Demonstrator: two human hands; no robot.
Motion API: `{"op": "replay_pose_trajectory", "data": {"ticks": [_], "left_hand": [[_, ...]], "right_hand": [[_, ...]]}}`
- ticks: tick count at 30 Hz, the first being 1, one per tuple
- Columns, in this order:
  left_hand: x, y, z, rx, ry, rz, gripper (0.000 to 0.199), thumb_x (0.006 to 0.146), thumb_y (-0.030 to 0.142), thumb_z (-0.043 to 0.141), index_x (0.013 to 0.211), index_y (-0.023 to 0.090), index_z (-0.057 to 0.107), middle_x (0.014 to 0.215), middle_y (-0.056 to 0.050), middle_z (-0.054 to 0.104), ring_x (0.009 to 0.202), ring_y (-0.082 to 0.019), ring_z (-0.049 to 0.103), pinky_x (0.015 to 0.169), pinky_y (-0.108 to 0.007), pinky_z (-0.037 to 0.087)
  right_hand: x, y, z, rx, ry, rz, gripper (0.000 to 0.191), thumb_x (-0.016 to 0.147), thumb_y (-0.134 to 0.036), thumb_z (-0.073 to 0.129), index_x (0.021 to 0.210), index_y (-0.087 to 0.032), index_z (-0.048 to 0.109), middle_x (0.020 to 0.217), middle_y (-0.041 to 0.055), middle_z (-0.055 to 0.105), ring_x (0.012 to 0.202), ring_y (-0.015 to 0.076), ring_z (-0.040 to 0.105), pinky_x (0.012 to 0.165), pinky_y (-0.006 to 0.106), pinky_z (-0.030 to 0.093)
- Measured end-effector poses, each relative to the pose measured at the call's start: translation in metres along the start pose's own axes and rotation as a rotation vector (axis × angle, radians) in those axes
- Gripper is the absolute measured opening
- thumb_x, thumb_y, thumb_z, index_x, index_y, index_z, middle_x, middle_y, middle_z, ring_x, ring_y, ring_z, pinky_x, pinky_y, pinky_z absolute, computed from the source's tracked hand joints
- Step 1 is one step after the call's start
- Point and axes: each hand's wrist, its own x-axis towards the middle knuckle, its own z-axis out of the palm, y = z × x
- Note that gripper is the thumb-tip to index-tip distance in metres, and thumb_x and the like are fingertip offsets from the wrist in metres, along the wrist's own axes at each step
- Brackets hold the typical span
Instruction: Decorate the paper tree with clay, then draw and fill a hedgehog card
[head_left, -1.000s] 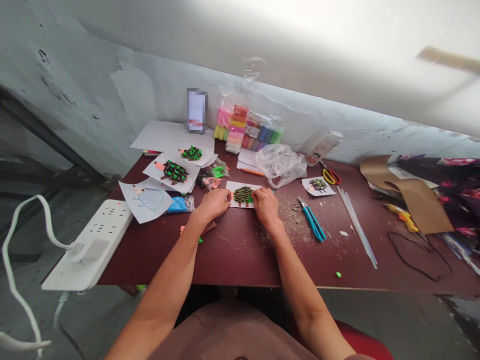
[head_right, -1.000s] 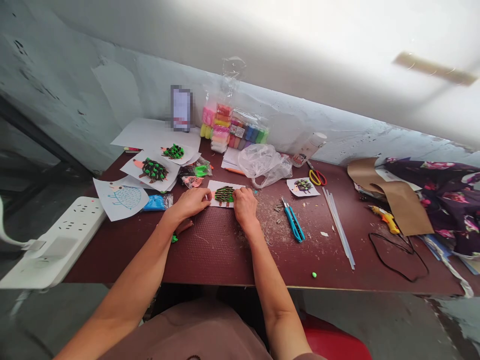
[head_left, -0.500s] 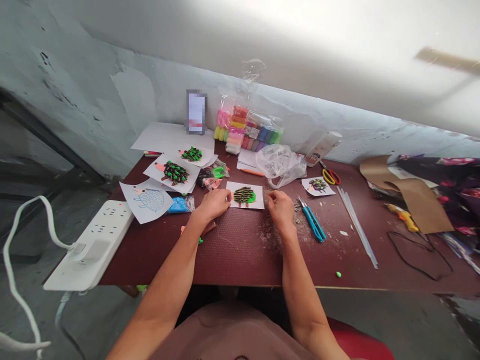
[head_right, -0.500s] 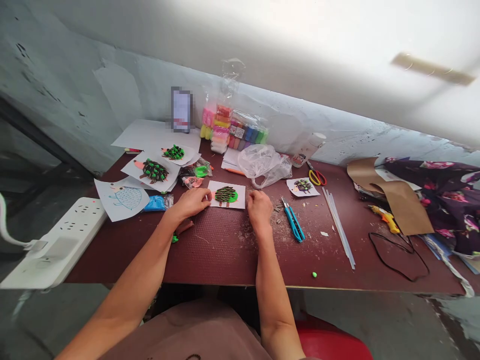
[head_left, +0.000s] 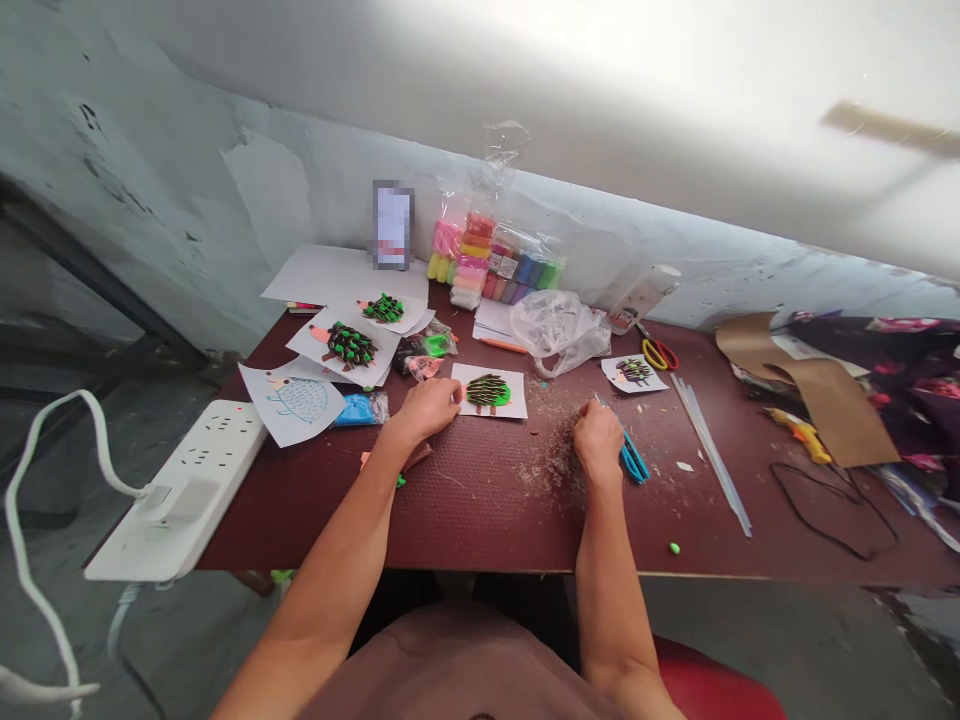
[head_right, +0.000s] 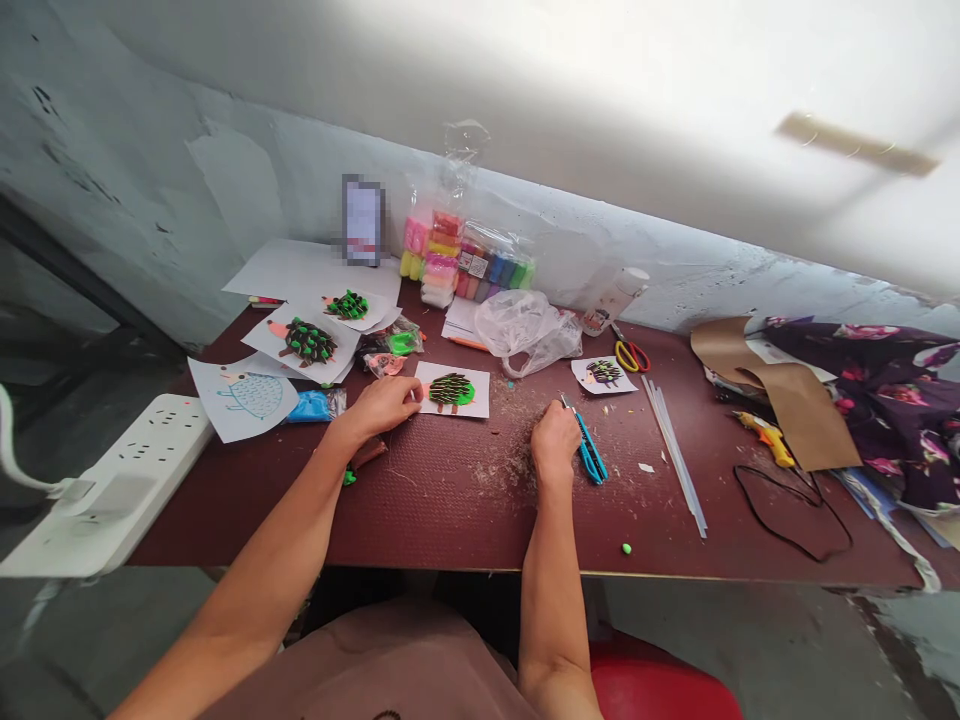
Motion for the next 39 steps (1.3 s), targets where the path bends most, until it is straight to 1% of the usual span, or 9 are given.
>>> {"op": "replay_pose_trajectory", "data": {"ticks": [4,7,11,13,16,21,25,32,39], "left_hand": [[0.000,0.001,-0.001,0.001,-0.003,0.002,0.022,0.088,0.016,0.054,0.099,0.021,0.072,0.103,-0.010,0.076,0.104,-0.027,0.069,0.084,-0.032,0.050],[0.000,0.001,-0.001,0.009,-0.005,0.000,0.023,0.088,0.016,0.054,0.101,0.021,0.072,0.103,-0.009,0.076,0.104,-0.027,0.070,0.084,-0.032,0.051],[0.000,0.000,-0.001,0.017,-0.010,-0.001,0.023,0.088,0.016,0.054,0.101,0.021,0.072,0.104,-0.009,0.076,0.103,-0.027,0.070,0.084,-0.032,0.050],[0.000,0.000,-0.001,0.011,-0.014,-0.001,0.023,0.088,0.017,0.054,0.102,0.021,0.072,0.104,-0.009,0.076,0.103,-0.027,0.070,0.085,-0.032,0.050],[0.000,0.000,-0.001,0.006,-0.018,-0.002,0.022,0.088,0.017,0.054,0.102,0.021,0.072,0.103,-0.009,0.076,0.103,-0.026,0.070,0.085,-0.032,0.050],[-0.001,0.001,-0.001,0.019,-0.009,-0.005,0.023,0.088,0.017,0.053,0.101,0.021,0.071,0.102,-0.009,0.077,0.101,-0.026,0.070,0.084,-0.031,0.050],[-0.001,0.001,0.000,0.017,-0.003,-0.002,0.021,0.088,0.017,0.054,0.100,0.021,0.071,0.100,-0.008,0.077,0.100,-0.025,0.070,0.083,-0.031,0.050],[0.000,0.000,0.000,0.010,-0.014,-0.004,0.021,0.088,0.017,0.055,0.101,0.021,0.071,0.102,-0.009,0.077,0.103,-0.026,0.070,0.084,-0.031,0.050],[0.000,0.001,-0.002,0.000,-0.017,-0.017,0.020,0.088,0.018,0.056,0.101,0.021,0.071,0.103,-0.009,0.077,0.102,-0.026,0.070,0.084,-0.031,0.050]], "right_hand": [[0.002,0.000,0.002,0.294,0.079,-0.106,0.024,0.086,-0.019,0.053,0.099,-0.017,0.073,0.094,0.0144,0.074,0.085,0.0244,0.068,0.076,0.032,0.047],[0.001,-0.009,0.002,0.564,0.104,-0.212,0.024,0.083,-0.024,0.052,0.096,-0.017,0.071,0.089,0.0104,0.074,0.081,0.0229,0.067,0.077,0.033,0.049],[-0.001,-0.025,0.005,0.754,-0.042,-0.231,0.025,0.080,-0.028,0.052,0.096,-0.017,0.068,0.083,0.0061,0.073,0.066,0.0184,0.065,0.068,0.031,0.050],[-0.001,-0.030,0.008,0.717,-0.057,-0.233,0.021,0.077,-0.027,0.055,0.090,-0.018,0.069,0.080,0.0051,0.073,0.065,0.0183,0.065,0.069,0.031,0.051],[0.000,-0.033,0.013,0.627,-0.005,-0.263,0.017,0.074,-0.021,0.056,0.081,-0.019,0.071,0.080,0.0056,0.075,0.074,0.0194,0.067,0.077,0.031,0.052],[-0.002,-0.036,0.010,0.611,-0.041,-0.252,0.026,0.074,-0.015,0.054,0.089,-0.018,0.076,0.092,0.0075,0.079,0.084,0.0194,0.070,0.085,0.031,0.053],[-0.006,-0.041,0.004,0.621,-0.035,-0.200,0.033,0.076,-0.017,0.058,0.103,-0.016,0.076,0.090,0.0083,0.079,0.079,0.0198,0.070,0.080,0.030,0.053],[-0.013,-0.054,0.002,0.560,-0.101,-0.374,0.018,0.082,-0.023,0.061,0.087,-0.020,0.078,0.086,0.0046,0.078,0.076,0.0182,0.068,0.073,0.026,0.047],[-0.018,-0.074,0.002,0.286,-0.105,-0.427,0.022,0.092,-0.022,0.059,0.101,-0.023,0.079,0.101,0.0065,0.078,0.087,0.0191,0.069,0.075,0.026,0.044]]}}
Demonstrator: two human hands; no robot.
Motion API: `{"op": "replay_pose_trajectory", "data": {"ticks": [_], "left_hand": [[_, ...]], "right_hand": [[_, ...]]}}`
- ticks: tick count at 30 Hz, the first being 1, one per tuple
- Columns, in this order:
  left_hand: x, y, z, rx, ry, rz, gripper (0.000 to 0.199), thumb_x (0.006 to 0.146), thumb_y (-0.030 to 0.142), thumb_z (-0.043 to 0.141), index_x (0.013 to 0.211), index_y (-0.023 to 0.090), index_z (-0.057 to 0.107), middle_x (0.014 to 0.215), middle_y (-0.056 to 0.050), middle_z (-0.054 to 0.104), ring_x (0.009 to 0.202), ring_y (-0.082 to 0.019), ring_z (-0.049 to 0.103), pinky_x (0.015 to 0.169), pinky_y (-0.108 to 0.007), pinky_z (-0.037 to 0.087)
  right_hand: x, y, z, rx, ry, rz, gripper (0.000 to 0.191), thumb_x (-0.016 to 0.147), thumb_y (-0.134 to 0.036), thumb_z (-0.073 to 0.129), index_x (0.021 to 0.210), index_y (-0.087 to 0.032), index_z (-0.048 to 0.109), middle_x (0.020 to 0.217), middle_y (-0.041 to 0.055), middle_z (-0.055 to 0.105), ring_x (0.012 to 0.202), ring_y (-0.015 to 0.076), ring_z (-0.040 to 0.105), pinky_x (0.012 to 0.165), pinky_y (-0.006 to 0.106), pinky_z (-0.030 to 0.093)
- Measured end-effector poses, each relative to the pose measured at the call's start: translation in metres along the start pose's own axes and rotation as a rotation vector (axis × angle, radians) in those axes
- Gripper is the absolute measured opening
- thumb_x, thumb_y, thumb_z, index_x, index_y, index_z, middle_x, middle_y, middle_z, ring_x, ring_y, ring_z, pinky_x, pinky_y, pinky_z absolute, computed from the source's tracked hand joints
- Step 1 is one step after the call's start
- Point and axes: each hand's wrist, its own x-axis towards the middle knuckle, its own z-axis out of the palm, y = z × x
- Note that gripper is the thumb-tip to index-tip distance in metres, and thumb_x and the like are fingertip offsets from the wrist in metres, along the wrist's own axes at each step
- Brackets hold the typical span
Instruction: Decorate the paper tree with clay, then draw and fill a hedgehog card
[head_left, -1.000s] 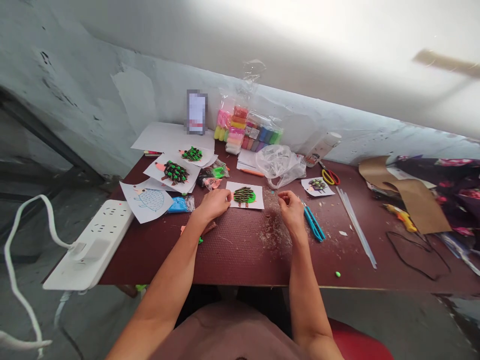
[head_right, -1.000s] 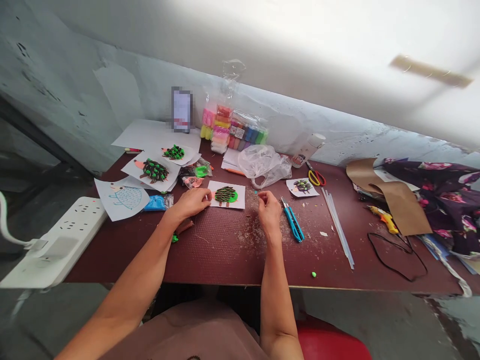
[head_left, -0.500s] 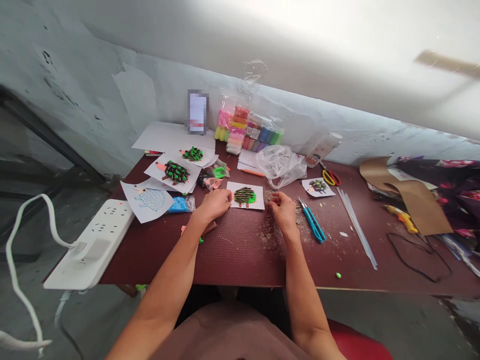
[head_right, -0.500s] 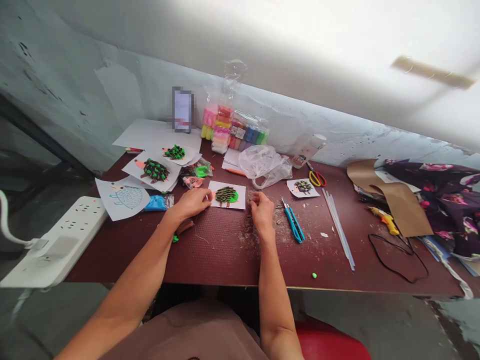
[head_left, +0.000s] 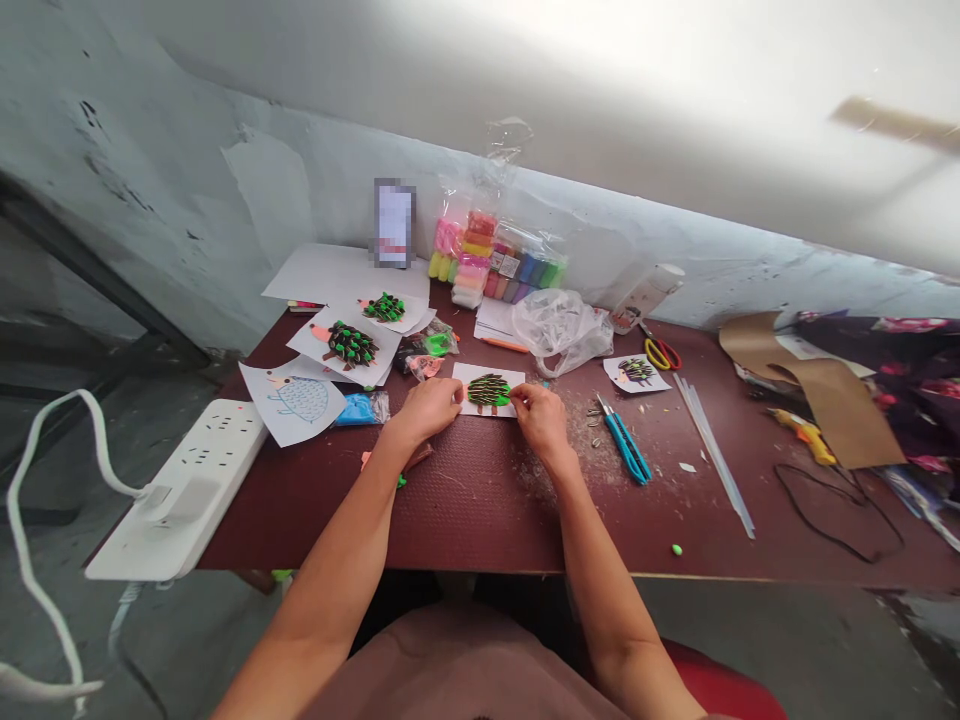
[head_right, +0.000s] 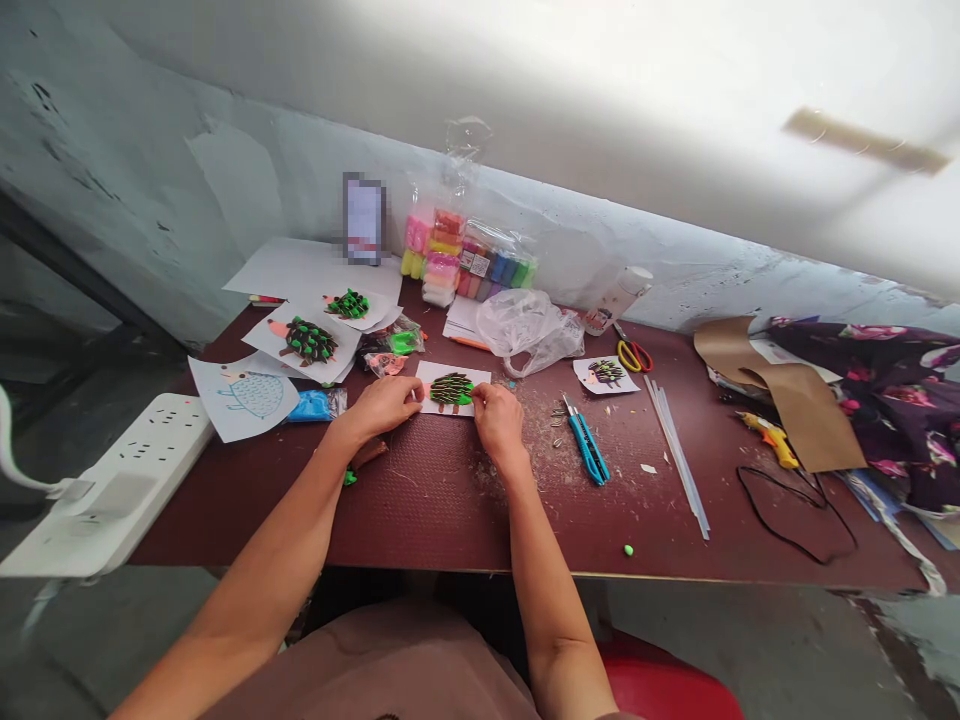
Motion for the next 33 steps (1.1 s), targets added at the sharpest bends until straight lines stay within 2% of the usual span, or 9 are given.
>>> {"op": "replay_pose_trajectory", "data": {"ticks": [7,17,33], "left_hand": [[0.0007,-0.0006,0.0010,-0.007,-0.003,0.005,0.021,0.088,0.018,0.055,0.101,0.021,0.071,0.101,-0.009,0.076,0.101,-0.027,0.070,0.085,-0.032,0.050],[0.0006,-0.0008,0.0017,-0.007,0.009,0.007,0.019,0.087,0.017,0.056,0.099,0.021,0.071,0.100,-0.009,0.077,0.100,-0.026,0.070,0.083,-0.031,0.050],[-0.0010,0.0008,0.0011,0.000,0.011,-0.002,0.019,0.088,0.018,0.055,0.098,0.021,0.071,0.101,-0.009,0.077,0.098,-0.026,0.070,0.081,-0.032,0.050]], "right_hand": [[-0.0007,-0.0112,0.0001,-0.118,-0.022,0.016,0.022,0.098,-0.023,0.055,0.103,-0.022,0.076,0.105,0.0075,0.074,0.093,0.0199,0.066,0.074,0.027,0.042],[-0.0002,-0.0094,0.0040,-0.081,0.005,-0.023,0.020,0.098,-0.020,0.054,0.098,-0.020,0.074,0.103,0.0074,0.073,0.093,0.0189,0.064,0.076,0.027,0.041],[0.0006,-0.0118,0.0094,-0.108,-0.024,-0.059,0.021,0.100,-0.018,0.051,0.100,-0.019,0.072,0.106,0.0092,0.072,0.095,0.0198,0.064,0.076,0.027,0.040]]}}
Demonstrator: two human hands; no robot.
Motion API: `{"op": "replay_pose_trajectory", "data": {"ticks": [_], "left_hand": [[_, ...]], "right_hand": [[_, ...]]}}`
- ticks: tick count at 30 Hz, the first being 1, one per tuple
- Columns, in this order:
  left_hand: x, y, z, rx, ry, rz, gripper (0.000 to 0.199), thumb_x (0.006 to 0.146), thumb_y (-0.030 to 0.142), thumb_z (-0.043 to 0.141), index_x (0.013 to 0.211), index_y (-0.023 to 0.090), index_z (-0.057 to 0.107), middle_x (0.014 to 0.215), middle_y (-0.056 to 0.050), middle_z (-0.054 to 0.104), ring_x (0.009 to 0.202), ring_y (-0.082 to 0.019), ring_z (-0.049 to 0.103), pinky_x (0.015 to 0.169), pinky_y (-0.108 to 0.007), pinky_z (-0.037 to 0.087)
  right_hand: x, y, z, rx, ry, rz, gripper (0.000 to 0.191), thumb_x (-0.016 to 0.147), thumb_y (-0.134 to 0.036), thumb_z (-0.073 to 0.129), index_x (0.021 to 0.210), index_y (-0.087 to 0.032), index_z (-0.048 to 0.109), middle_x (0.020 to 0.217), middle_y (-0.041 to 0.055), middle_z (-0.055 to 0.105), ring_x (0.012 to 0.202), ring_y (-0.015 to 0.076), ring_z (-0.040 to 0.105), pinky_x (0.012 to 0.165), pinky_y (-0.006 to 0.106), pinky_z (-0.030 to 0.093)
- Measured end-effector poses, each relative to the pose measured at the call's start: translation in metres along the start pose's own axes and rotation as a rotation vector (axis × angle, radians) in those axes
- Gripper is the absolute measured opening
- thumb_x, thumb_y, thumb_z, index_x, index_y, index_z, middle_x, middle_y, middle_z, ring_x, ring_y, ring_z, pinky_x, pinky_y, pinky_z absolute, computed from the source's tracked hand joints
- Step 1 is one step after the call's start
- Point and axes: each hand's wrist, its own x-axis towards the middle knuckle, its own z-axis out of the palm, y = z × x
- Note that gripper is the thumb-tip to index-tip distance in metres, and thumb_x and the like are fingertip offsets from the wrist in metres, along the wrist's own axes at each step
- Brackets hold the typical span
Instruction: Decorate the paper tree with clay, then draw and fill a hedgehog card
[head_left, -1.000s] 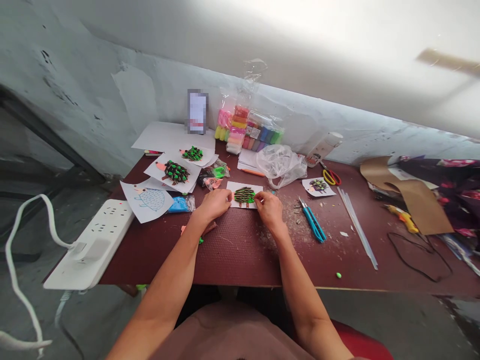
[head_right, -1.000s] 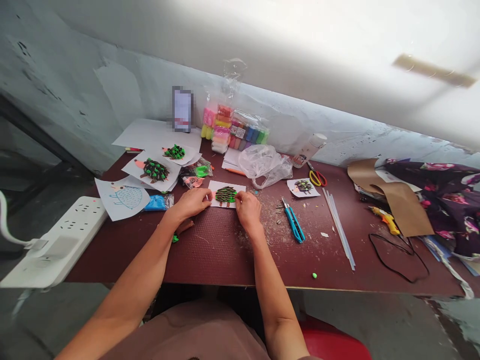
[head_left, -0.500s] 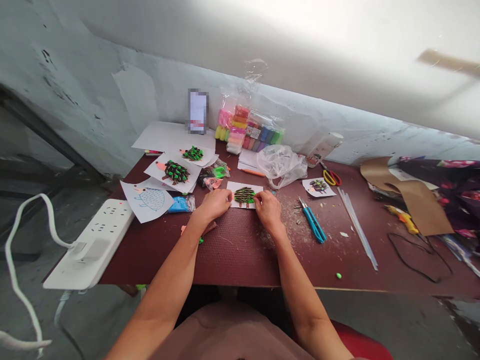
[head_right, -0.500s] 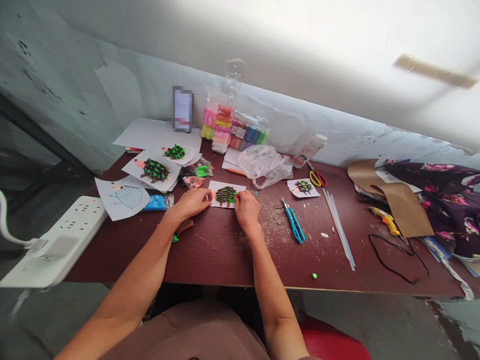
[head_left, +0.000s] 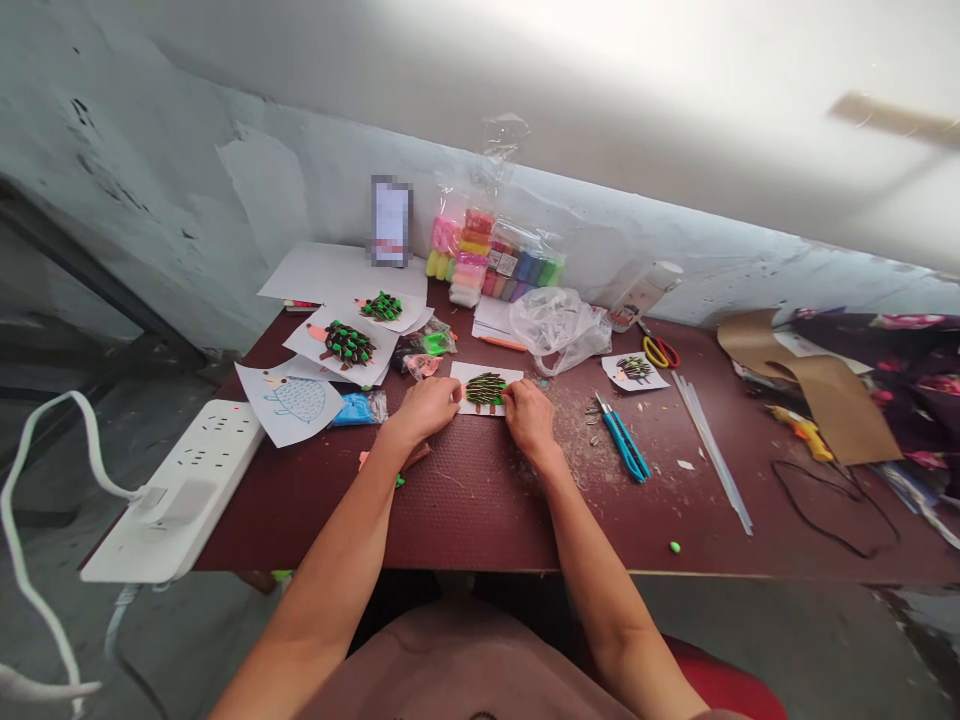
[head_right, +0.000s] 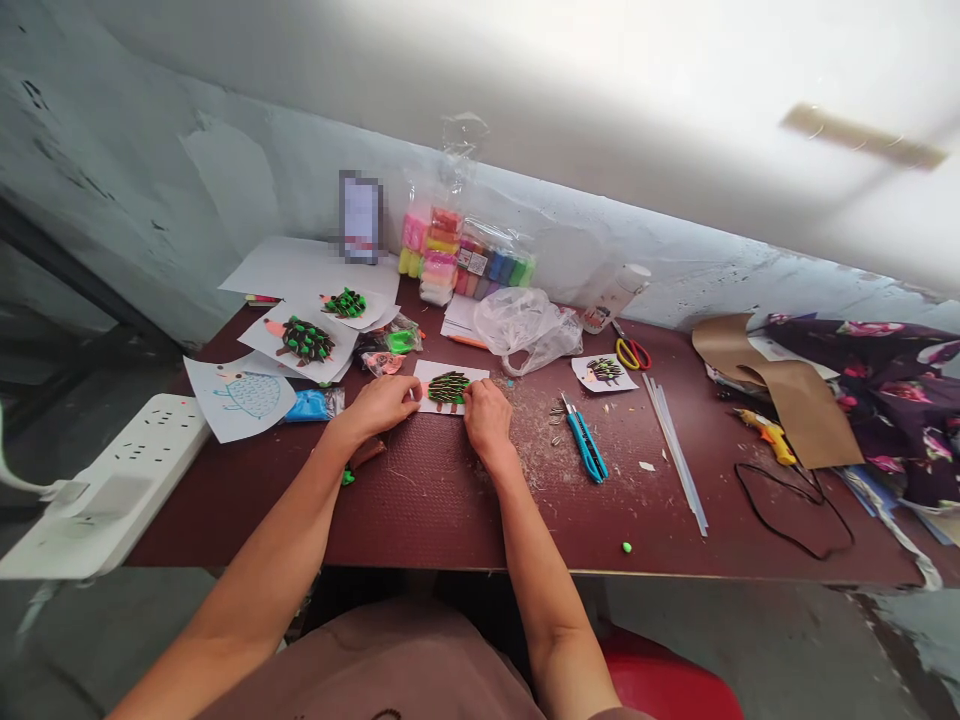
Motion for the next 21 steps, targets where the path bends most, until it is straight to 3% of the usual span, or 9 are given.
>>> {"op": "replay_pose_trajectory", "data": {"ticks": [12,15,18,21], "left_hand": [[0.002,-0.003,0.002,0.016,0.005,0.016,0.019,0.088,0.018,0.054,0.098,0.022,0.070,0.102,-0.008,0.077,0.099,-0.026,0.070,0.081,-0.031,0.049],[0.002,-0.004,0.003,0.015,0.001,0.016,0.020,0.087,0.018,0.055,0.098,0.021,0.070,0.102,-0.009,0.076,0.100,-0.026,0.070,0.081,-0.031,0.049],[0.002,-0.004,0.002,0.013,0.000,0.025,0.021,0.087,0.018,0.054,0.099,0.021,0.070,0.102,-0.009,0.076,0.100,-0.027,0.070,0.081,-0.032,0.049],[0.001,-0.003,0.001,0.005,-0.006,0.021,0.020,0.088,0.017,0.054,0.099,0.021,0.070,0.102,-0.009,0.077,0.099,-0.026,0.070,0.081,-0.031,0.049]], "right_hand": [[-0.004,0.013,-0.003,0.122,0.093,0.048,0.019,0.098,-0.024,0.055,0.104,-0.019,0.072,0.104,0.0079,0.071,0.093,0.0201,0.063,0.078,0.027,0.042],[-0.008,0.030,-0.016,0.031,0.112,0.201,0.026,0.100,-0.020,0.048,0.107,-0.017,0.073,0.107,0.0112,0.070,0.095,0.0213,0.063,0.079,0.029,0.042],[-0.015,0.050,-0.031,-0.111,0.135,0.421,0.036,0.101,-0.015,0.041,0.123,-0.016,0.070,0.120,0.0171,0.064,0.102,0.0236,0.064,0.079,0.030,0.043],[-0.022,0.068,-0.037,-0.220,0.076,0.548,0.043,0.099,-0.010,0.037,0.130,-0.014,0.067,0.128,0.0211,0.060,0.110,0.0271,0.063,0.081,0.032,0.043]]}}
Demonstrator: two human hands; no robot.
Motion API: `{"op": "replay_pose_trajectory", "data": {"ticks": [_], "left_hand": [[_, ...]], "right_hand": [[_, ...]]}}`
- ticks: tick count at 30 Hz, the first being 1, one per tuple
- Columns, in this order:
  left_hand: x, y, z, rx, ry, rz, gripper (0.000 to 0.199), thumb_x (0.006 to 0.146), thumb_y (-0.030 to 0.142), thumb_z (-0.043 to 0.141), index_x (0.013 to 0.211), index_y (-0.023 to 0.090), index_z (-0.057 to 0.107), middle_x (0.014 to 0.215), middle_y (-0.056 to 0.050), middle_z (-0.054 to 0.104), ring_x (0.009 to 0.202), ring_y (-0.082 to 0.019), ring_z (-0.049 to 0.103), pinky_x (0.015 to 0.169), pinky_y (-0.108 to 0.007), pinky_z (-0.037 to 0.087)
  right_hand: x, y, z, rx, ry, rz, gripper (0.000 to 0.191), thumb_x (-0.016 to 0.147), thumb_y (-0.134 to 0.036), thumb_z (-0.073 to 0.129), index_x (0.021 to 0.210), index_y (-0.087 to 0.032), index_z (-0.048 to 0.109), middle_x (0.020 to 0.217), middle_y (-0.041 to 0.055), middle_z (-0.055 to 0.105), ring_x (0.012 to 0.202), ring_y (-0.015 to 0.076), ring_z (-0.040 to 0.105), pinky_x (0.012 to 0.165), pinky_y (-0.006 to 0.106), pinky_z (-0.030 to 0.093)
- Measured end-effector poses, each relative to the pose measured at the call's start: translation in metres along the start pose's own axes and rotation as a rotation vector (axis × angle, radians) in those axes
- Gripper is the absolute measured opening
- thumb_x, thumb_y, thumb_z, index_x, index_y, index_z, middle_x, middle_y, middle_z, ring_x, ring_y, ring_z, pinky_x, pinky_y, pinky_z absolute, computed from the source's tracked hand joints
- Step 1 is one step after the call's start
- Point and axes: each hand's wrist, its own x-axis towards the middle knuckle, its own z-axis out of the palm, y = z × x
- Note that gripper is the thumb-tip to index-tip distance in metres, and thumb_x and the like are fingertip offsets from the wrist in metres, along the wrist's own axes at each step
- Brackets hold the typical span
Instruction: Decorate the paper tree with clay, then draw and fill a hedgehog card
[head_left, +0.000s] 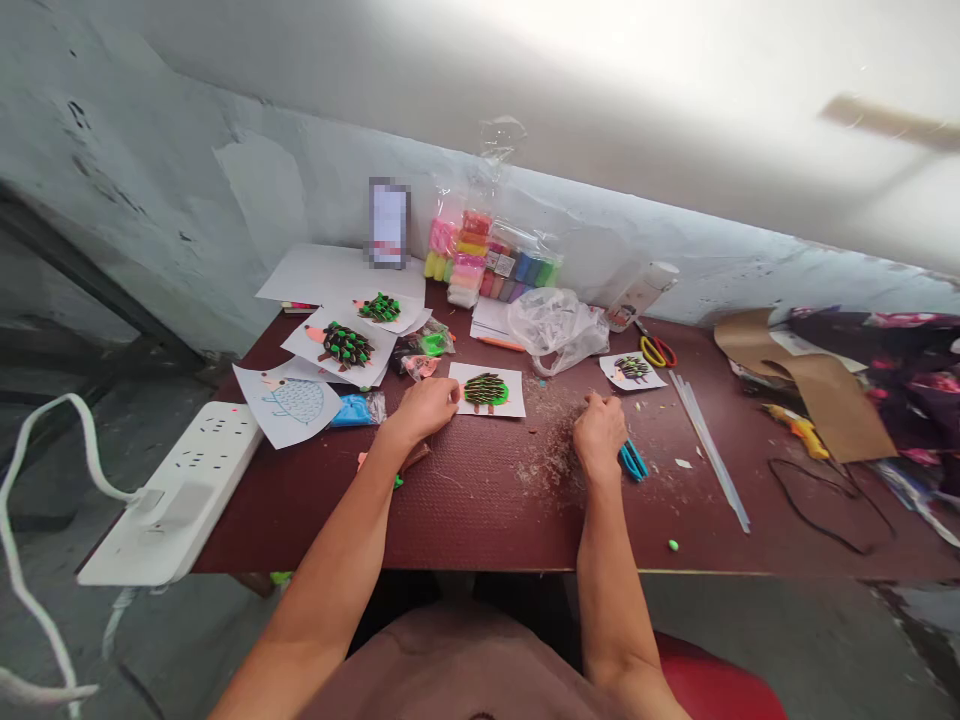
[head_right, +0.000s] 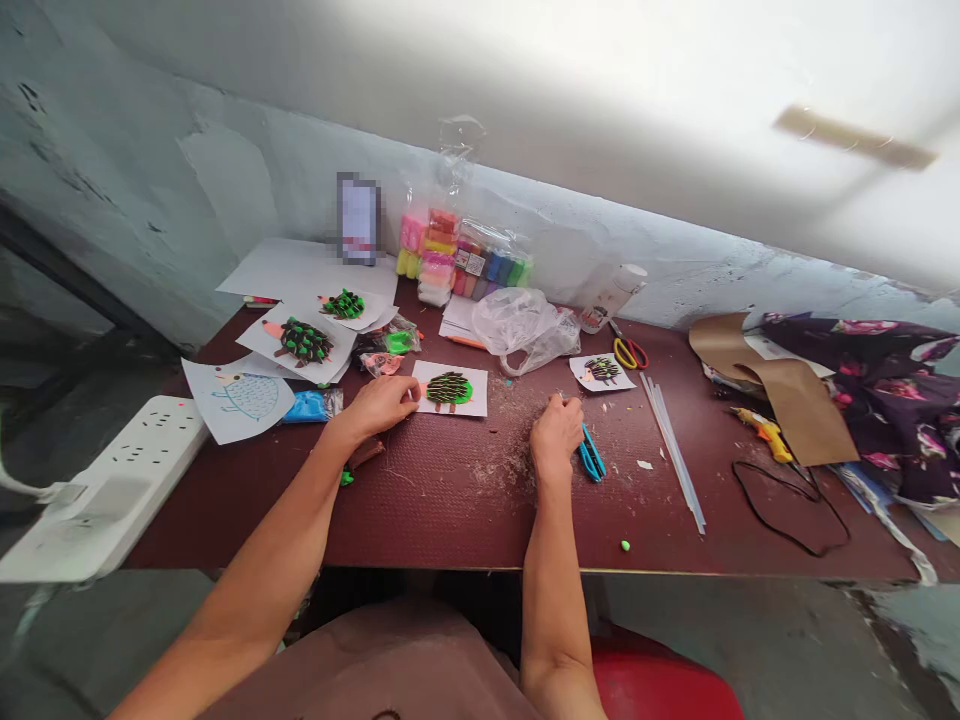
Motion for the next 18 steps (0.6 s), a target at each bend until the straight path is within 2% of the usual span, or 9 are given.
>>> {"op": "replay_pose_trajectory", "data": {"ticks": [5,11,14,18], "left_hand": [[0.000,0.001,-0.001,0.004,-0.004,-0.009,0.021,0.088,0.017,0.054,0.099,0.021,0.071,0.102,-0.009,0.076,0.099,-0.026,0.070,0.081,-0.031,0.049],[0.001,0.001,0.000,0.010,-0.002,-0.008,0.020,0.088,0.018,0.054,0.099,0.021,0.071,0.103,-0.009,0.077,0.100,-0.027,0.070,0.082,-0.032,0.049],[0.001,0.001,0.000,0.006,-0.005,-0.010,0.020,0.088,0.017,0.055,0.099,0.021,0.071,0.104,-0.009,0.077,0.101,-0.027,0.070,0.082,-0.032,0.049],[0.000,0.001,0.000,0.005,-0.004,-0.010,0.021,0.088,0.018,0.054,0.100,0.021,0.071,0.104,-0.009,0.077,0.101,-0.027,0.070,0.082,-0.032,0.049]], "right_hand": [[0.004,0.010,0.007,-0.060,-0.024,-0.021,0.044,0.098,-0.008,0.032,0.120,-0.008,0.070,0.115,0.0233,0.066,0.103,0.0273,0.065,0.083,0.034,0.044],[0.007,0.011,0.011,0.008,-0.005,-0.055,0.030,0.096,-0.015,0.045,0.105,-0.010,0.073,0.108,0.0223,0.070,0.093,0.0259,0.067,0.078,0.033,0.044],[0.007,0.009,0.013,0.219,0.041,-0.109,0.024,0.090,-0.018,0.052,0.099,-0.013,0.074,0.098,0.0163,0.073,0.085,0.0228,0.066,0.076,0.031,0.044],[0.003,-0.004,0.018,0.667,0.030,-0.231,0.031,0.082,-0.024,0.053,0.103,-0.015,0.074,0.085,0.0083,0.075,0.072,0.0195,0.064,0.072,0.030,0.046]]}}
